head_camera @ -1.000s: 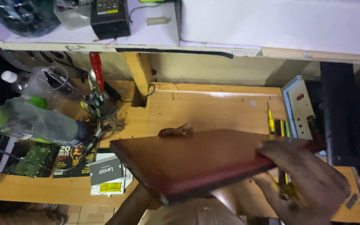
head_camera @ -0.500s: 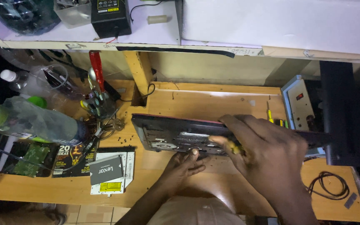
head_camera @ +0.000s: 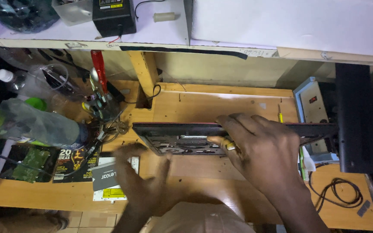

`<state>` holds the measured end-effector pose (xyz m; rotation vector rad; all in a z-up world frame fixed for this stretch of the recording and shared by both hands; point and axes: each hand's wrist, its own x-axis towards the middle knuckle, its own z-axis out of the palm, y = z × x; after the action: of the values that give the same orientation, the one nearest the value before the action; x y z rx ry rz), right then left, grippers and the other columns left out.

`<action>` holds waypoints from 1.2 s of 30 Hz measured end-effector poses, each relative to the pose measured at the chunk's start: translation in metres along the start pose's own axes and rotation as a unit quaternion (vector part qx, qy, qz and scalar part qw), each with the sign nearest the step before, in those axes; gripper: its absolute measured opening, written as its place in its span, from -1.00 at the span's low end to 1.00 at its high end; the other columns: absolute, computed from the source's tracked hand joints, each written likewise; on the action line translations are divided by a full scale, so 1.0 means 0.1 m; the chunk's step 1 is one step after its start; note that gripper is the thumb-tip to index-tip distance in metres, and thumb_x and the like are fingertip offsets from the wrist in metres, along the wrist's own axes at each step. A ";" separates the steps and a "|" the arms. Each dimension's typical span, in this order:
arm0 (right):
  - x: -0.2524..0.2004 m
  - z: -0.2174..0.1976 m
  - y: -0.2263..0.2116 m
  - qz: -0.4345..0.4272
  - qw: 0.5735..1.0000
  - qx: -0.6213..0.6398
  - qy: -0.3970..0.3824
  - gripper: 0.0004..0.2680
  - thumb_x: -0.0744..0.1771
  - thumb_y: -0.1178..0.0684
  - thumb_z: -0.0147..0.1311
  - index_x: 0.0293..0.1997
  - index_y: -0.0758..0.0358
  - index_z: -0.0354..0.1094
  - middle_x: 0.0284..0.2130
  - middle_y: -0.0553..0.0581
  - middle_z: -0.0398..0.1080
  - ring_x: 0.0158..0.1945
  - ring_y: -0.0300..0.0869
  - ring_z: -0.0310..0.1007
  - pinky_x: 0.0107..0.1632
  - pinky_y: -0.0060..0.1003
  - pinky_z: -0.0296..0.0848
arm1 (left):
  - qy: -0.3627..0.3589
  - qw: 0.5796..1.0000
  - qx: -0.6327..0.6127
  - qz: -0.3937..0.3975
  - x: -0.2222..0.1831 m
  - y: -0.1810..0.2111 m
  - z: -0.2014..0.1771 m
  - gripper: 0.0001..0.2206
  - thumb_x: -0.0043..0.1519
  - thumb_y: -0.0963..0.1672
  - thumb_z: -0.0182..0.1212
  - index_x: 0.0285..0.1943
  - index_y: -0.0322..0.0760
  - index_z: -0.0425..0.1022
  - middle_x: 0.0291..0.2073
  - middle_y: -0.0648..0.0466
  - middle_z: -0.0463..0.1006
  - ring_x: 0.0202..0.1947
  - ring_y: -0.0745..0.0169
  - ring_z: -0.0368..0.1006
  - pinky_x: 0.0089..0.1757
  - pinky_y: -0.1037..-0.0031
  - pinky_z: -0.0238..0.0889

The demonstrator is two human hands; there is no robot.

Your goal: Unscrewing and removing the back cover of a laptop for repair using a screwdriver.

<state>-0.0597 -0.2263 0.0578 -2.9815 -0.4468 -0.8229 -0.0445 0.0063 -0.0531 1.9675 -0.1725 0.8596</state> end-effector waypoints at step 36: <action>-1.08 1.23 0.95 0.440 0.870 0.221 0.027 -0.70 0.45 -0.08 -0.03 0.21 0.36 0.16 0.02 0.46 0.40 0.02 0.25 0.44 -0.01 0.09 0.31 | -0.173 0.918 -0.282 -0.218 0.32 -0.76 0.90 -0.44 0.24 -0.08 0.27 0.45 -0.06 0.21 0.17 -0.08 0.56 0.14 0.16 0.53 0.11 0.45 0.37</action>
<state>-0.0603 -0.3353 -0.0967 -2.3023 0.6199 -0.5730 0.0576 -0.0187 -0.1144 1.5010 -0.1559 0.1329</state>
